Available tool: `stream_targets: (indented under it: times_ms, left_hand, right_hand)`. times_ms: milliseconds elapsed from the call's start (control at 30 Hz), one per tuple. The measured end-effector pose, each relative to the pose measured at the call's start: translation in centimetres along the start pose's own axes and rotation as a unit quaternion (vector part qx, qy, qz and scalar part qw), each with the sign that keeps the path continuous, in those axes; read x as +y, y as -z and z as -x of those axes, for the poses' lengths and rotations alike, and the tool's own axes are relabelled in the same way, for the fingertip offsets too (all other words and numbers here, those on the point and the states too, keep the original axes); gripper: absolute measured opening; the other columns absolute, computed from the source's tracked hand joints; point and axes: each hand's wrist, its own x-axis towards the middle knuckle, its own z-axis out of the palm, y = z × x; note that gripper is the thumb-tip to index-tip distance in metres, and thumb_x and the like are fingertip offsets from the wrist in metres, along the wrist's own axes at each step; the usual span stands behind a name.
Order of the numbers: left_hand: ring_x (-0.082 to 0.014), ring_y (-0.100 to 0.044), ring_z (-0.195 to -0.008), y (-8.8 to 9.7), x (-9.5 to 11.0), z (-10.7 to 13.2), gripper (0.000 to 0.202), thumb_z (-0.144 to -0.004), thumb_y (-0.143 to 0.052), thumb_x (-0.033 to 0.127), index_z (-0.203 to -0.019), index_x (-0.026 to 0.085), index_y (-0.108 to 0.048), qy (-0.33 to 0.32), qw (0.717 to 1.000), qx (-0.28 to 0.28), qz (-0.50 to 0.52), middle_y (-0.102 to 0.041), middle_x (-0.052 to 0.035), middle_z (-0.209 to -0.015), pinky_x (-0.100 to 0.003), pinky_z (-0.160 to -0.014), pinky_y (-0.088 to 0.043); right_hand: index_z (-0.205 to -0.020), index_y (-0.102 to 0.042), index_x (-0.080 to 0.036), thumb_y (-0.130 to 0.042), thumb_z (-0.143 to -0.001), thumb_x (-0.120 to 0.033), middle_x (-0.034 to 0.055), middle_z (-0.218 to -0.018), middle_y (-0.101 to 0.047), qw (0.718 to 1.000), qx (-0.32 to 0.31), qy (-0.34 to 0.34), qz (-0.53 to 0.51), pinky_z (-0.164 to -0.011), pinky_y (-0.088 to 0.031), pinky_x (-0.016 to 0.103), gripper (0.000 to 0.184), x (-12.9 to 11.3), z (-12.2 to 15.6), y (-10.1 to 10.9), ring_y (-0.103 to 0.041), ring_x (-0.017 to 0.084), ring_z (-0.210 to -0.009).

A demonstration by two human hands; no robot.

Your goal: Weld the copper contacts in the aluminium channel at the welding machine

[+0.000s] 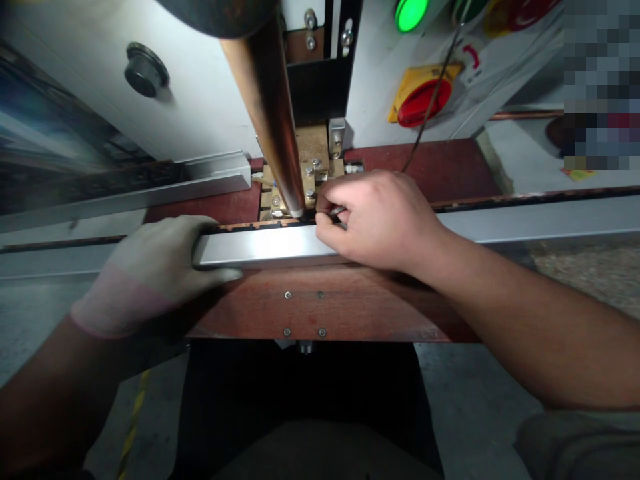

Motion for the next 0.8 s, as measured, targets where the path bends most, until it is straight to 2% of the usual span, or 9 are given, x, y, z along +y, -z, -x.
stream_targets:
  times_ms: [100, 233, 367, 467, 533, 600, 700, 800]
  left_hand:
    - [-0.0484, -0.084, -0.117, -0.1, -0.1, 0.1, 0.073, -0.094, -0.086, 0.076, -0.141, 0.020, -0.080, 0.001, 1.000, -0.001, 0.001, -0.087, -0.0215, -0.129, -0.061, -0.101, -0.065]
    - [-0.0492, -0.084, -0.118, -0.1, -0.2, 0.0, 0.077, -0.093, -0.085, 0.078, -0.142, 0.019, -0.080, -0.003, 1.000, -0.001, 0.005, -0.086, -0.0223, -0.131, -0.063, -0.103, -0.065]
    - [-0.0466, -0.084, -0.113, 0.2, -0.3, 0.0, 0.069, -0.092, -0.087, 0.076, -0.135, 0.022, -0.083, -0.005, 1.000, -0.003, 0.021, -0.088, -0.0201, -0.129, -0.060, -0.099, -0.065]
    - [-0.0446, -0.084, -0.107, 0.3, -0.3, 0.1, 0.061, -0.091, -0.088, 0.072, -0.128, 0.024, -0.084, -0.012, 1.000, -0.002, 0.023, -0.090, -0.0182, -0.123, -0.059, -0.094, -0.065]
    - [-0.0454, -0.084, -0.108, 0.3, -0.1, 0.2, 0.064, -0.091, -0.090, 0.072, -0.131, 0.023, -0.083, -0.014, 1.000, 0.003, 0.019, -0.090, -0.0181, -0.123, -0.059, -0.093, -0.065]
    - [-0.0473, -0.085, -0.113, 0.1, 0.4, 0.4, 0.071, -0.090, -0.091, 0.076, -0.136, 0.022, -0.083, -0.014, 1.000, 0.016, 0.017, -0.090, -0.0189, -0.127, -0.061, -0.095, -0.065]
    - [-0.0481, -0.085, -0.113, -0.5, 1.7, 0.7, 0.069, -0.094, -0.087, 0.079, -0.131, 0.022, -0.084, -0.020, 0.999, 0.043, 0.008, -0.090, -0.0206, -0.127, -0.063, -0.098, -0.065]
    - [-0.0466, -0.085, -0.114, -1.1, 3.0, 1.2, 0.065, -0.099, -0.081, 0.078, -0.130, 0.021, -0.084, -0.028, 0.996, 0.087, -0.002, -0.090, -0.0204, -0.126, -0.062, -0.101, -0.064]
  right_hand:
    - [-0.079, -0.073, -0.030, -0.070, -0.094, -0.031, 0.0024, -0.068, -0.066, 1.000, -0.005, -0.002, -0.008, -0.070, -0.040, 0.043, 0.016, 0.1, 0.1, -0.1, -0.065, 0.027, -0.069]
    - [-0.078, -0.071, -0.029, -0.069, -0.090, -0.031, 0.0016, -0.067, -0.066, 1.000, 0.014, 0.000, -0.028, -0.068, -0.040, 0.042, 0.012, 0.4, 0.1, -0.2, -0.064, 0.025, -0.064]
    - [-0.077, -0.071, -0.027, -0.064, -0.087, -0.034, 0.0012, -0.065, -0.065, 0.998, 0.041, 0.010, -0.044, -0.067, -0.040, 0.041, 0.014, 0.3, 0.1, -0.2, -0.061, 0.022, -0.061]
    - [-0.079, -0.074, -0.027, -0.062, -0.087, -0.035, 0.0010, -0.065, -0.067, 0.998, 0.035, 0.014, -0.051, -0.067, -0.041, 0.040, 0.016, 0.0, 0.2, -0.1, -0.061, 0.021, -0.061]
    - [-0.083, -0.077, -0.028, -0.063, -0.089, -0.034, 0.0016, -0.068, -0.070, 0.998, 0.031, 0.012, -0.049, -0.068, -0.044, 0.042, 0.017, -0.3, 0.3, 0.0, -0.065, 0.023, -0.063]
    - [-0.088, -0.080, -0.031, -0.064, -0.092, -0.034, 0.0022, -0.072, -0.074, 0.999, 0.027, 0.005, -0.046, -0.072, -0.048, 0.043, 0.018, -0.6, 0.4, 0.1, -0.069, 0.026, -0.068]
    - [-0.091, -0.082, -0.033, -0.064, -0.097, -0.034, 0.0026, -0.079, -0.079, 0.998, 0.025, 0.010, -0.055, -0.076, -0.053, 0.045, 0.019, -1.0, 0.6, 0.3, -0.073, 0.027, -0.072]
    - [-0.090, -0.081, -0.032, -0.064, -0.099, -0.033, 0.0024, -0.081, -0.080, 0.996, 0.031, 0.042, -0.068, -0.073, -0.051, 0.043, 0.020, -1.3, 0.9, 0.4, -0.072, 0.025, -0.070]
